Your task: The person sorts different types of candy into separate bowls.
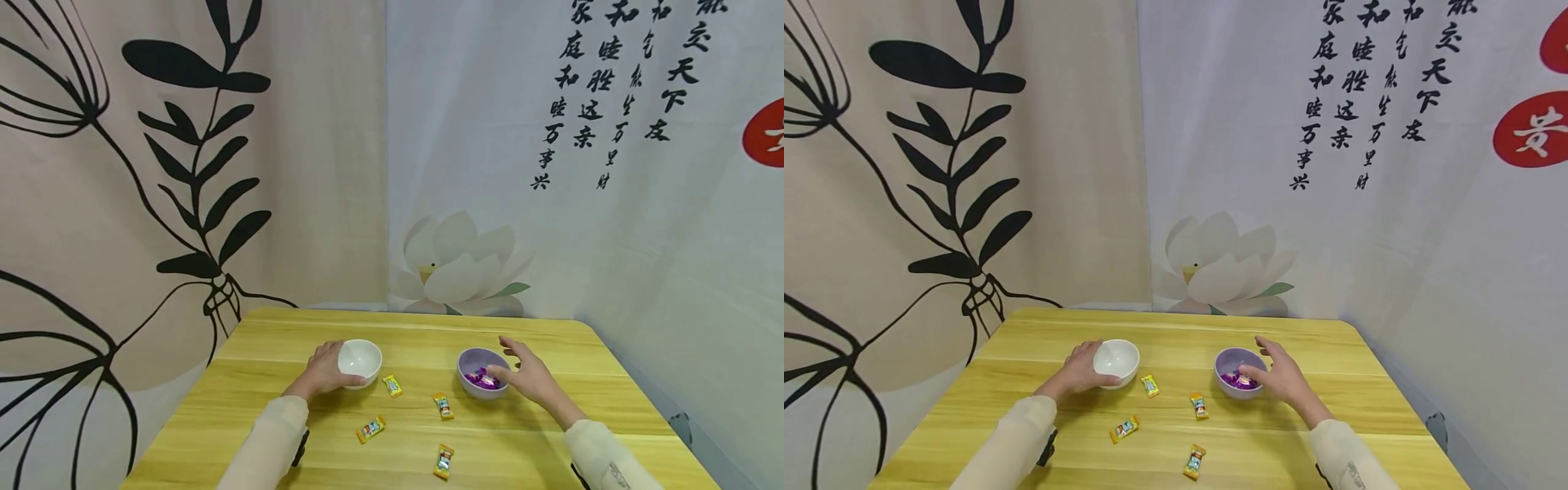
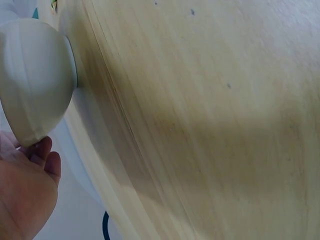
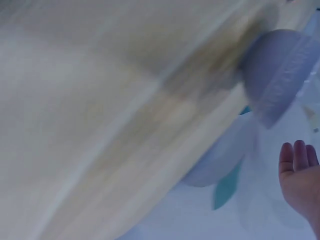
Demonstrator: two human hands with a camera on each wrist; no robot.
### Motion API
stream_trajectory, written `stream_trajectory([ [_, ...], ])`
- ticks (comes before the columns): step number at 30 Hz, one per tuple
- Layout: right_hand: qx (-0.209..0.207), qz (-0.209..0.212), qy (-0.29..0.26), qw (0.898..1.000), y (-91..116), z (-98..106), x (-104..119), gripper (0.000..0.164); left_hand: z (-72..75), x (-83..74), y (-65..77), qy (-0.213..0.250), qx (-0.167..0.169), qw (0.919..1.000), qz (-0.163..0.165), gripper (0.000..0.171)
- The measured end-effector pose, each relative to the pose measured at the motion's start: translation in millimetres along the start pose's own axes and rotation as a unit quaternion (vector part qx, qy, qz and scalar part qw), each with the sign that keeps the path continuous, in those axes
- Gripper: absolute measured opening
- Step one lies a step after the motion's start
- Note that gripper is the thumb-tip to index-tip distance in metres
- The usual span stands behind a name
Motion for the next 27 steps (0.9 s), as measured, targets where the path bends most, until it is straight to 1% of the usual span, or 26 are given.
stream_trajectory([
  [3,0.007,0.035,-0.007,0.999,1.0,-1.6,22.3,0.071,-0.1,0.8,-0.6,0.0,0.0,1.0,0.0,0.108],
  [5,0.028,0.057,-0.021,0.998,4.2,-8.9,38.3,0.062,-0.6,2.2,-1.2,0.005,0.001,1.0,0.003,0.109],
  [7,0.06,0.084,-0.034,0.994,10.2,-21.5,55.0,0.054,-0.8,3.7,-1.8,0.009,0.0,0.9999,0.006,0.11],
  [9,0.1,0.113,-0.045,0.988,18.6,-38.5,70.0,0.048,-1.0,4.6,-1.8,0.011,0.001,0.9999,0.01,0.111],
  [12,0.161,0.157,-0.049,0.973,32.4,-67.2,84.9,0.046,-0.1,3.8,-1.5,0.011,-0.001,0.9999,0.008,0.11],
  [15,0.218,0.168,-0.051,0.96,44.2,-93.9,88.5,0.047,1.1,3.0,-0.5,0.017,-0.002,0.9998,0.007,0.11],
  [18,0.252,0.175,-0.041,0.951,52.9,-112.9,87.8,0.046,2.3,1.8,0.7,0.023,-0.005,0.9997,0.006,0.108],
  [21,0.264,0.198,-0.021,0.944,59.7,-124.3,88.8,0.045,1.6,1.5,1.7,0.027,-0.003,0.9996,0.006,0.108],
  [27,0.271,0.24,0.018,0.932,66.2,-136.8,93.2,0.046,0.2,3.8,2.0,0.032,-0.001,0.9994,0.014,0.109],
])
Point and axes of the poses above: each hand's wrist, its own y-axis away from the middle knuckle, its own z-axis out of the back of the hand, x = y × z, the point moved 10 cm from there along -y, towards the middle knuckle, and after that the axes turned 9 degrees about z, right-handed, at the moved point
